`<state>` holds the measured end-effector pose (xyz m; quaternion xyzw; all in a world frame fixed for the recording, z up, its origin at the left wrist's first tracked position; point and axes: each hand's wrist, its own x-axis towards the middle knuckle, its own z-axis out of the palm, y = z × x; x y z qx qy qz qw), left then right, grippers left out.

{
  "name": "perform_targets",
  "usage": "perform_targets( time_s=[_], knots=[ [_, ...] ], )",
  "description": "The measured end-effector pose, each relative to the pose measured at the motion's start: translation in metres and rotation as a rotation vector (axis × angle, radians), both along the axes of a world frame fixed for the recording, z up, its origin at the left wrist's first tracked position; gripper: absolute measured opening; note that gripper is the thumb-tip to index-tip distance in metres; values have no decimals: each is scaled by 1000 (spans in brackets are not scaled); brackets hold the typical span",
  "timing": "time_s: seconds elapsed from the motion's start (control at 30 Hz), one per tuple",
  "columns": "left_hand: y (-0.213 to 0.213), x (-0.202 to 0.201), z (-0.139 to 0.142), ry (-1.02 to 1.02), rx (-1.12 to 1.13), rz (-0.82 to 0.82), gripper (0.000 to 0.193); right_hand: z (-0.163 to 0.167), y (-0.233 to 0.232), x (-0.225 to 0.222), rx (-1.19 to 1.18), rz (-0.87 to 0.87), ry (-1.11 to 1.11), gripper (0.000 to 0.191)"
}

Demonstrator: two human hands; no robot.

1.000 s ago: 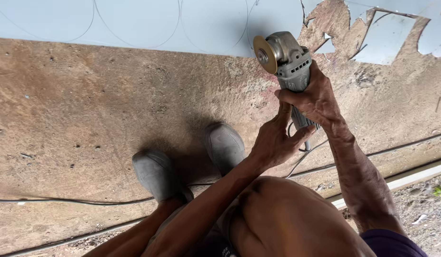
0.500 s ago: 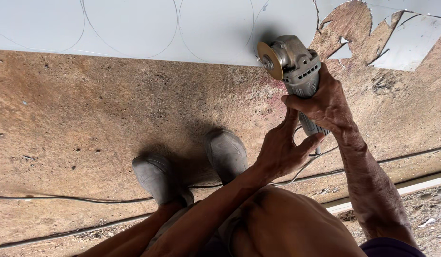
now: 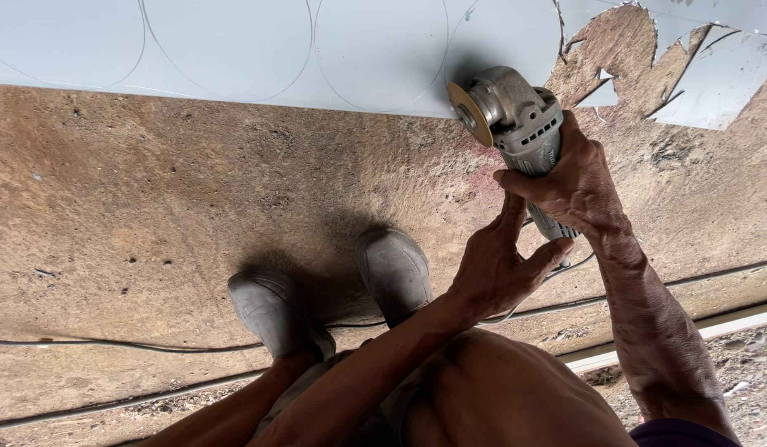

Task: The person uses an angle grinder to cut circular shapes from a large metal sheet. They follow pre-drawn circular outlines, cutting along the lines and removing the cut-out pieces as they finish each circle.

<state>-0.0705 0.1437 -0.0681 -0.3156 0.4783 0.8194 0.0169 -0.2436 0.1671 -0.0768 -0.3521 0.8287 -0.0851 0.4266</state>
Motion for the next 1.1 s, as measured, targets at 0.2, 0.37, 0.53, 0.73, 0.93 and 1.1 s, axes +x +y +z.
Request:
perform_targets(
  time_s=[0.2, 0.37, 0.53, 0.73, 0.93, 1.1],
  knots=[
    [-2, -2, 0, 3, 14, -16, 108, 0, 0, -1, -12, 3, -16, 81],
    [4, 1, -1, -12, 23, -20, 108, 2, -3, 2, -18, -7, -18, 82],
    [11, 1, 1, 75, -13, 147, 99, 9, -9, 5, -45, -21, -43, 90],
    [7, 1, 2, 21, -15, 75, 107, 15, -20, 7, 25, -58, -31, 94],
    [3, -3, 1, 15, -28, 46, 110, 15, -23, 9, 77, -118, -47, 93],
    [5, -2, 3, 57, 7, 81, 110, 18, -21, 6, -27, -36, -69, 91]
  ],
)
